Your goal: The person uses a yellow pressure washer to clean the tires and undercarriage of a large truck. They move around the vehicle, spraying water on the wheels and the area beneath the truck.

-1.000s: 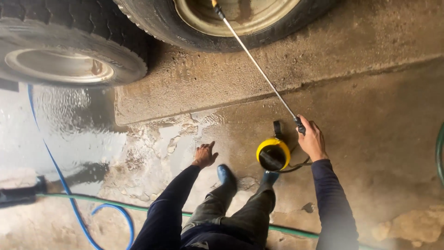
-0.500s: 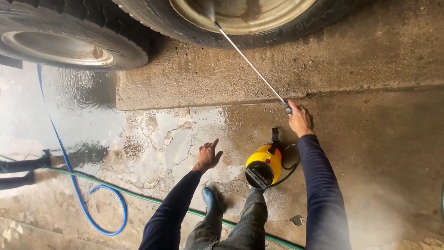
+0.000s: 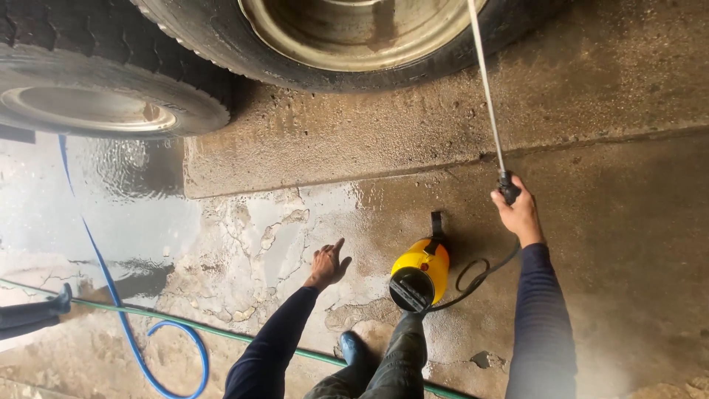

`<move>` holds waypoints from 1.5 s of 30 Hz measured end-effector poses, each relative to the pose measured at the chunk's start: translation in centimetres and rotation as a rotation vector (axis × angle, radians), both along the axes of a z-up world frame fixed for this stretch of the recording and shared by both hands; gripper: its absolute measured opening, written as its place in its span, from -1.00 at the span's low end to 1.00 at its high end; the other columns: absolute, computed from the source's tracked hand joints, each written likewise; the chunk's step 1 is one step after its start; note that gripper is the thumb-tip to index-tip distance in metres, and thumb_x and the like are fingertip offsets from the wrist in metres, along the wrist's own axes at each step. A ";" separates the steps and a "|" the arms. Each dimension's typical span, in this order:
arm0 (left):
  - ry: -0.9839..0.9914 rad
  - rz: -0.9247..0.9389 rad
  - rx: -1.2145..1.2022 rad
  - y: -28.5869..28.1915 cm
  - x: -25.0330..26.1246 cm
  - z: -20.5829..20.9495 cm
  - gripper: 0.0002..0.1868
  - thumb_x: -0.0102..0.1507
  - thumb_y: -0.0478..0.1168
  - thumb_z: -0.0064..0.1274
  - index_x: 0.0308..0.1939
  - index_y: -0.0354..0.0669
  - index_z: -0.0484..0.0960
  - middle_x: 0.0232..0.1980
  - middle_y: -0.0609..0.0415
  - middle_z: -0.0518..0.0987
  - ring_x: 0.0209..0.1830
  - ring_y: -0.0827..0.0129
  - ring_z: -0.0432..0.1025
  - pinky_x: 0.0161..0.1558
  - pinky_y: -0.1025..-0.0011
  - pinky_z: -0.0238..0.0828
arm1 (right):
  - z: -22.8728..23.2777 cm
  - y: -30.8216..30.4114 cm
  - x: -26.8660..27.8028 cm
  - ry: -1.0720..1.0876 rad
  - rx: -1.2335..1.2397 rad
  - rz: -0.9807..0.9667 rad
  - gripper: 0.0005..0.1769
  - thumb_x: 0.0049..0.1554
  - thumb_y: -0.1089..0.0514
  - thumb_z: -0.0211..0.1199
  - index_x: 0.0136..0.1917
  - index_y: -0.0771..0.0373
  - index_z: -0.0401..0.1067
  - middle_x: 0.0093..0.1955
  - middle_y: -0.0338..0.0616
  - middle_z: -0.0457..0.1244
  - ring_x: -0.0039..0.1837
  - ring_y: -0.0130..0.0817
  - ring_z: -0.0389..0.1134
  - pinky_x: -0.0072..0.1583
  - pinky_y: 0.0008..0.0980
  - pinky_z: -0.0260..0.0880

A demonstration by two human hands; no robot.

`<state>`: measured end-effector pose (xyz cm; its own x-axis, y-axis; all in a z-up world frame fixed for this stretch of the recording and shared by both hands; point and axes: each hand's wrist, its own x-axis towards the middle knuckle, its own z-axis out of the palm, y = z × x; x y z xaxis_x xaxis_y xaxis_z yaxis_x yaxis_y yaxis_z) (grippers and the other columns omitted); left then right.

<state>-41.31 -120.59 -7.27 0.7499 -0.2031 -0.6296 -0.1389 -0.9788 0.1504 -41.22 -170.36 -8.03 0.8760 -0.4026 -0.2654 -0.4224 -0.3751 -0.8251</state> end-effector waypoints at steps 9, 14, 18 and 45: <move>-0.033 0.017 0.043 1.2 1.5 1.0 -0.31 0.35 0.13 -0.05 0.51 -0.02 0.29 0.14 -0.12 0.63 0.40 -0.01 0.39 0.33 -0.16 0.23 | 6.2 -2.0 7.7 0.054 0.754 0.194 -0.33 0.29 0.17 0.16 0.62 0.22 0.10 -0.06 0.21 0.30 -0.05 0.04 0.41 0.03 0.12 0.51; -0.009 0.014 0.034 0.1 1.2 1.4 -0.31 0.35 0.12 -0.05 0.51 -0.03 0.29 0.14 -0.13 0.63 0.39 -0.03 0.40 0.32 -0.15 0.24 | 1.9 -0.3 10.0 0.023 1.053 0.172 -0.36 0.26 0.00 0.18 0.56 0.04 0.15 -0.10 0.03 0.36 -0.09 -0.11 0.46 -0.06 0.01 0.57; -0.012 0.006 0.018 -0.1 0.9 1.5 -0.31 0.33 0.12 -0.02 0.50 -0.02 0.31 0.15 -0.11 0.63 0.40 -0.01 0.40 0.33 -0.13 0.26 | -3.2 1.8 11.3 0.077 1.345 0.199 -0.26 0.21 -0.14 0.23 0.58 -0.02 0.12 -0.11 0.00 0.38 -0.09 -0.06 0.49 -0.07 0.09 0.59; 0.091 0.425 -0.307 17.0 -6.2 -8.6 -0.27 0.31 0.22 -0.03 0.50 0.02 0.34 0.22 -0.19 0.63 0.37 -0.04 0.43 0.34 -0.08 0.36 | 7.9 27.3 14.4 0.428 -0.668 0.135 -0.26 0.38 -0.15 -0.04 0.66 -0.24 -0.34 0.32 0.24 0.04 0.33 0.28 0.11 0.18 0.34 0.08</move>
<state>-47.50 -103.62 -15.82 0.7515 -0.0780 -0.6551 0.2875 -0.8550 0.4316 -26.78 -143.07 -0.15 0.8054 -0.4926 -0.3297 -0.5668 -0.8029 -0.1847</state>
